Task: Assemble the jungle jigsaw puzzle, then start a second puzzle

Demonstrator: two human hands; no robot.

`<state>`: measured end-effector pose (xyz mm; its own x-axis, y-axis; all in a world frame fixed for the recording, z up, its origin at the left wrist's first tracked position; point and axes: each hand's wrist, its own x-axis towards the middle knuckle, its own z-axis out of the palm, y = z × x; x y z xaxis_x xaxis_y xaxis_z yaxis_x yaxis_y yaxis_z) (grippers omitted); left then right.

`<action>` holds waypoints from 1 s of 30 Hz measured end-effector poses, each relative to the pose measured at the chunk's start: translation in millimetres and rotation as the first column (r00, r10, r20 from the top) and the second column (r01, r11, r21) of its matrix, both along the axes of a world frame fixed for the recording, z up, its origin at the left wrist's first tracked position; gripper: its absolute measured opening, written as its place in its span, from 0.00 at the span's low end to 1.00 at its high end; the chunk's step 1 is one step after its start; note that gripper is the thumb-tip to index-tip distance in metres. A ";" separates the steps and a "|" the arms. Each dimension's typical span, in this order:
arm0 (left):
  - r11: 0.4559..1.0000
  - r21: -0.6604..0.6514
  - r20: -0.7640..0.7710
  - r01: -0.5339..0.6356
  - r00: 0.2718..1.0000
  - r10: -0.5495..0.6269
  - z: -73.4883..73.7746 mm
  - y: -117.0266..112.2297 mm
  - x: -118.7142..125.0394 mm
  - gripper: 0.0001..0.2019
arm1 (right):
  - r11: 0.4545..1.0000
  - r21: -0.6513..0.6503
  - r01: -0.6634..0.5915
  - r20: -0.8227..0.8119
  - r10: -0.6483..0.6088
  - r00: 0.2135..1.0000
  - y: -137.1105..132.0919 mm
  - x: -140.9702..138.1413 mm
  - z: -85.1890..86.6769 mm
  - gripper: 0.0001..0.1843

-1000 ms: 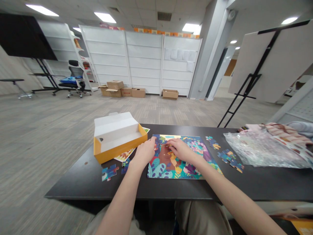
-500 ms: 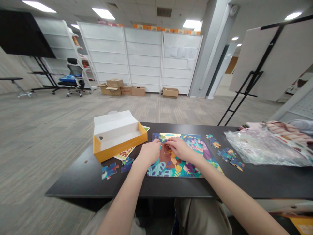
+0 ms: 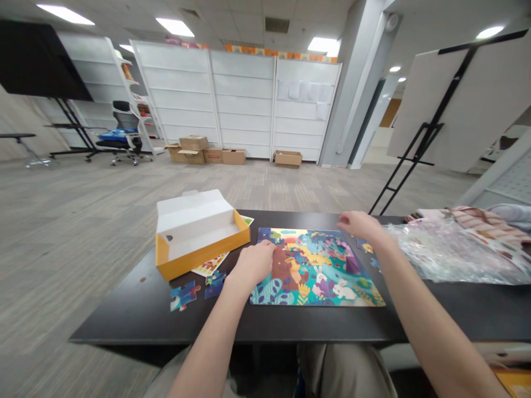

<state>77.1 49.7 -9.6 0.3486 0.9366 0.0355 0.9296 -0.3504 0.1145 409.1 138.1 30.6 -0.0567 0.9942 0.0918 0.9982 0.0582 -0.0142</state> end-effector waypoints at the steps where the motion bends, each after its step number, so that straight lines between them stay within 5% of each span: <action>1: 1.000 -0.005 0.002 0.000 1.000 0.000 0.5 0.5 -0.6 0.18 | 0.992 -0.048 0.114 0.026 -0.113 0.993 4.4 23.5 2.3 0.15; 4: 1.000 -0.017 0.005 -0.001 1.000 0.001 3.1 1.7 -0.7 0.17 | 0.943 -0.188 0.274 0.000 -0.279 0.960 7.2 84.9 -2.9 0.20; 9: 1.000 -0.018 0.006 -0.019 1.000 0.019 6.5 3.5 3.9 0.15 | 0.945 -0.304 0.119 -0.167 -0.176 0.970 -0.6 121.3 -24.9 0.23; 17: 0.999 -0.025 0.014 -0.026 1.000 0.027 5.1 3.5 3.7 0.14 | 0.941 -0.326 0.093 -0.146 -0.148 0.978 3.1 105.0 -34.9 0.21; 21: 0.999 -0.038 0.018 -0.023 1.000 0.024 3.9 3.1 2.3 0.16 | 0.923 -0.378 -0.075 -0.269 -0.032 0.963 -7.8 105.5 -20.2 0.22; 26: 0.999 -0.037 0.026 -0.025 0.999 0.026 4.3 2.8 2.7 0.16 | 0.950 -0.201 -0.237 -0.577 0.080 0.812 -21.3 62.6 4.2 0.34; 30: 0.999 -0.029 0.028 -0.021 0.999 0.022 5.2 2.0 3.2 0.16 | 0.906 -0.153 -0.395 -0.756 0.150 0.637 -25.0 0.3 -0.5 0.35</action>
<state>80.3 51.8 -4.3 0.3274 0.9447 0.0180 0.9333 -0.3263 0.1503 409.4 113.1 30.1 -0.3683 0.9283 -0.0508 0.6032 0.1970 -0.7729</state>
